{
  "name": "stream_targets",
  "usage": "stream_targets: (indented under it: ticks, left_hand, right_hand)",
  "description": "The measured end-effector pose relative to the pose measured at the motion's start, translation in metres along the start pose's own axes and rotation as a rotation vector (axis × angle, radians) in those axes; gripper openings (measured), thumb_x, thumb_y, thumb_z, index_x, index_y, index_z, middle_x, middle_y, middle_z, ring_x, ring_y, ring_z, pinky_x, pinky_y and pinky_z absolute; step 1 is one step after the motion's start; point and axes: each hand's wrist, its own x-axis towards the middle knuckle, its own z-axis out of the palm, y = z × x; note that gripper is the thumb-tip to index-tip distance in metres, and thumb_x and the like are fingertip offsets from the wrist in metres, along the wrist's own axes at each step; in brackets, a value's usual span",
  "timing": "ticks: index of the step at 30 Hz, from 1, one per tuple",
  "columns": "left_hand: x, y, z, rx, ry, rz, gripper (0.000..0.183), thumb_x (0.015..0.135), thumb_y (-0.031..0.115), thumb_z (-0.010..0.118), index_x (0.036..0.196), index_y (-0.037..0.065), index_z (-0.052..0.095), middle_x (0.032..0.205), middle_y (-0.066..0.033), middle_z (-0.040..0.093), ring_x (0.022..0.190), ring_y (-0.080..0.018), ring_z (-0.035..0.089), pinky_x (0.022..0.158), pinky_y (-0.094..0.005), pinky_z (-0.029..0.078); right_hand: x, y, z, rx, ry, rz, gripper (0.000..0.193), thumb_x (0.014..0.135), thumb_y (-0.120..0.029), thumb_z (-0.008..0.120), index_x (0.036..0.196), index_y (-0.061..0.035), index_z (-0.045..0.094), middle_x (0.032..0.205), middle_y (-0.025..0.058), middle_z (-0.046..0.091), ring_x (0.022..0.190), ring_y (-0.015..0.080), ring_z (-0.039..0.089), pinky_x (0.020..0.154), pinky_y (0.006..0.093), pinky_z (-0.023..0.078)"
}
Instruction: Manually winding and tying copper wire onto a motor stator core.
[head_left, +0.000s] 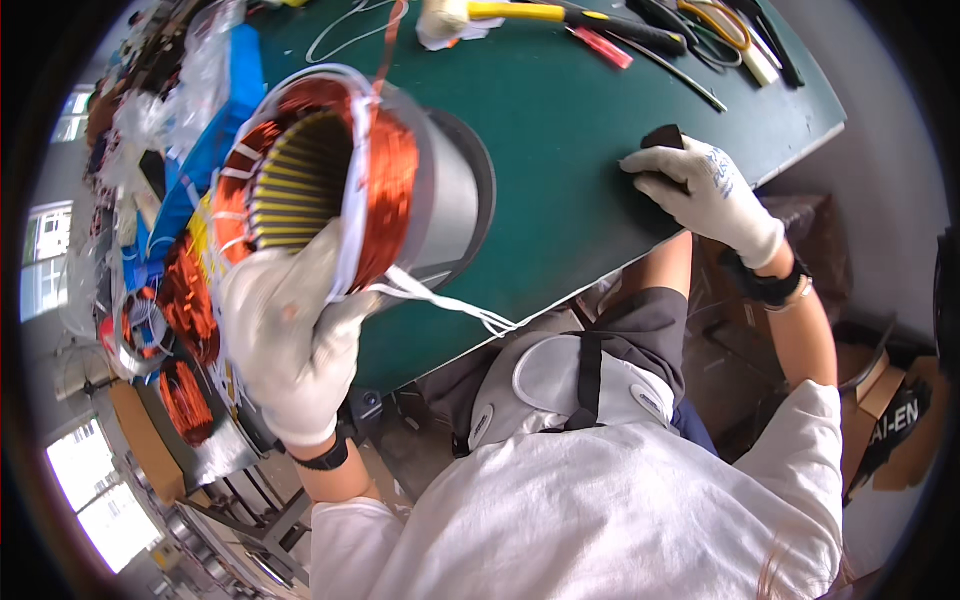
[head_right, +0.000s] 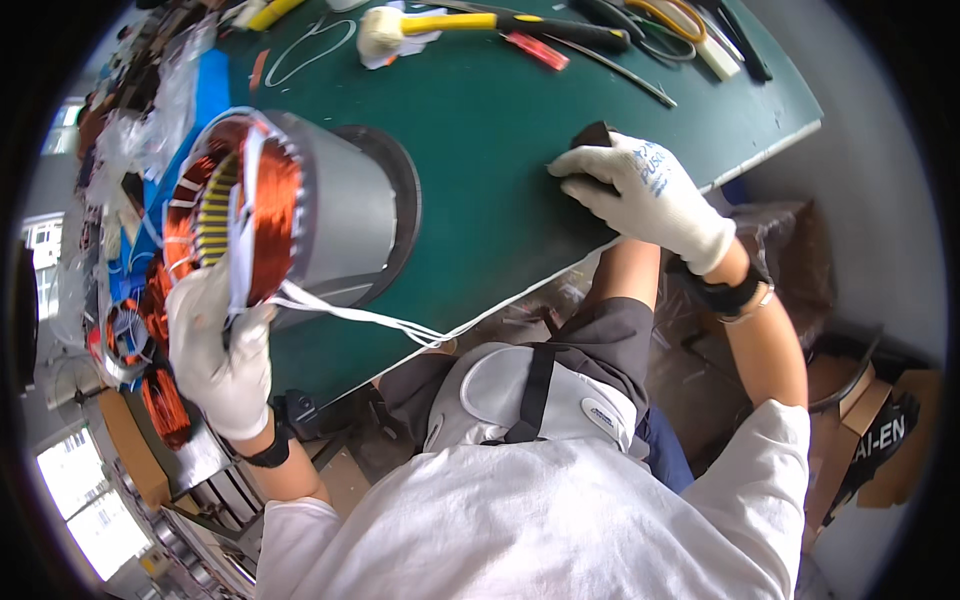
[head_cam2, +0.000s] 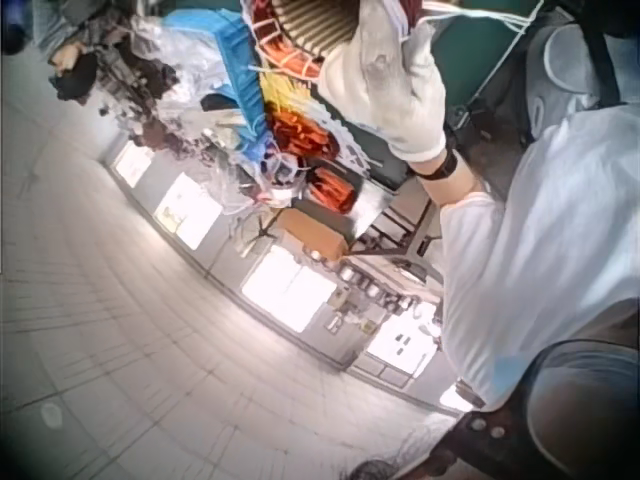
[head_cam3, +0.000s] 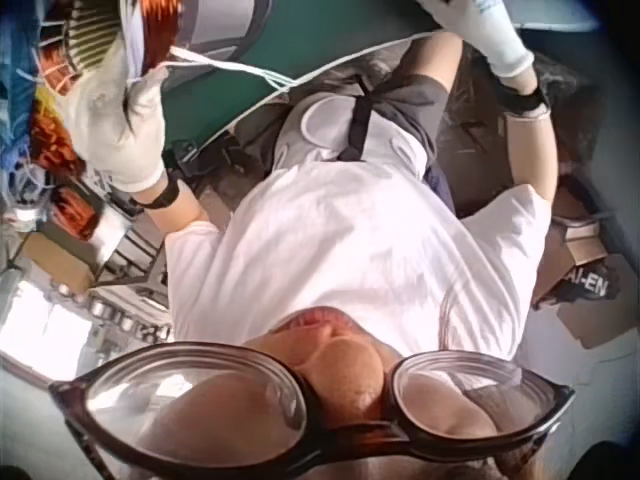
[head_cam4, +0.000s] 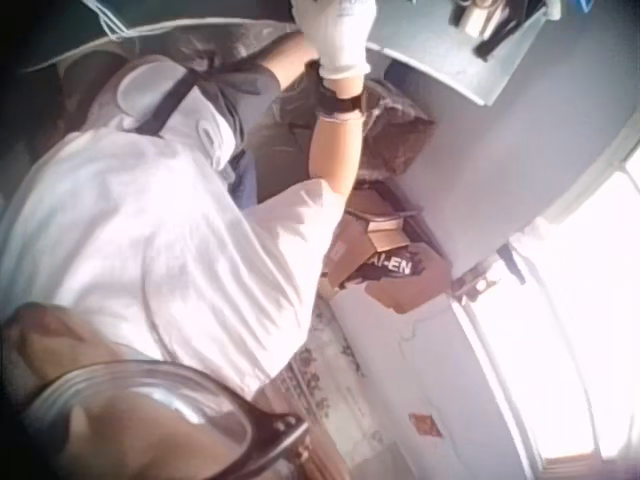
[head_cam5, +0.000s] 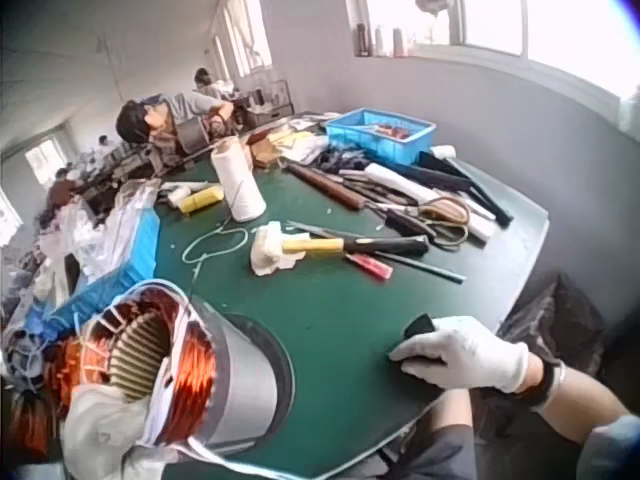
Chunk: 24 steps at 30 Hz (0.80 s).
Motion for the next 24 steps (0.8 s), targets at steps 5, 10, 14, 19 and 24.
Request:
stream_targets:
  ticks: [5, 10, 14, 19, 24]
  left_hand:
    - [-0.002, 0.013, -0.004, -0.011, -0.108, -0.228, 0.047, 0.088, 0.041, 0.07, 0.097, -0.005, 0.069, 0.092, -0.0154, 0.066, 0.087, -0.0357, 0.059, 0.079, -0.0482, 0.046]
    - [-0.003, 0.013, -0.006, -0.001, -0.144, -0.234, 0.047, 0.093, 0.043, 0.064, 0.096, -0.004, 0.067, 0.095, -0.0138, 0.064, 0.091, -0.0348, 0.06, 0.08, -0.0485, 0.045]
    - [-0.009, 0.006, -0.014, 0.013, -0.213, -0.192, 0.037, 0.096, 0.036, 0.064, 0.108, 0.001, 0.06, 0.099, -0.0108, 0.06, 0.093, -0.0345, 0.059, 0.082, -0.0508, 0.046]
    - [-0.021, 0.003, -0.02, 0.036, -0.204, -0.181, 0.06, 0.094, 0.043, 0.064, 0.121, -0.01, 0.057, 0.12, -0.0235, 0.059, 0.105, -0.0399, 0.061, 0.086, -0.0484, 0.05]
    - [-0.031, 0.015, -0.024, 0.209, -0.206, -0.365, 0.062, 0.096, 0.045, 0.06, 0.121, -0.012, 0.054, 0.115, -0.0267, 0.06, 0.102, -0.0433, 0.06, 0.083, -0.052, 0.049]
  right_hand:
    - [0.0, 0.029, 0.032, 0.001, 0.3, 0.042, 0.015, 0.084, -0.015, 0.072, 0.098, -0.011, 0.074, 0.081, 0.009, 0.071, 0.073, 0.026, 0.067, 0.067, 0.0329, 0.053]
    - [0.002, 0.032, 0.027, 0.081, 0.266, 0.056, 0.018, 0.082, -0.017, 0.072, 0.099, -0.0115, 0.074, 0.083, 0.0091, 0.069, 0.074, 0.0276, 0.068, 0.065, 0.035, 0.053]
    - [0.004, 0.034, 0.028, 0.105, 0.258, 0.048, 0.018, 0.082, -0.019, 0.072, 0.099, -0.0141, 0.073, 0.081, 0.0084, 0.067, 0.071, 0.0277, 0.067, 0.061, 0.0362, 0.052]
    - [0.003, 0.036, 0.024, 0.106, 0.233, 0.065, 0.018, 0.081, -0.024, 0.071, 0.098, -0.0171, 0.073, 0.081, 0.0074, 0.065, 0.068, 0.0283, 0.065, 0.056, 0.0381, 0.051]
    - [-0.001, 0.04, 0.029, 0.113, 0.282, 0.035, 0.022, 0.078, -0.023, 0.072, 0.098, -0.0165, 0.071, 0.083, 0.0106, 0.064, 0.068, 0.0279, 0.065, 0.054, 0.039, 0.05]
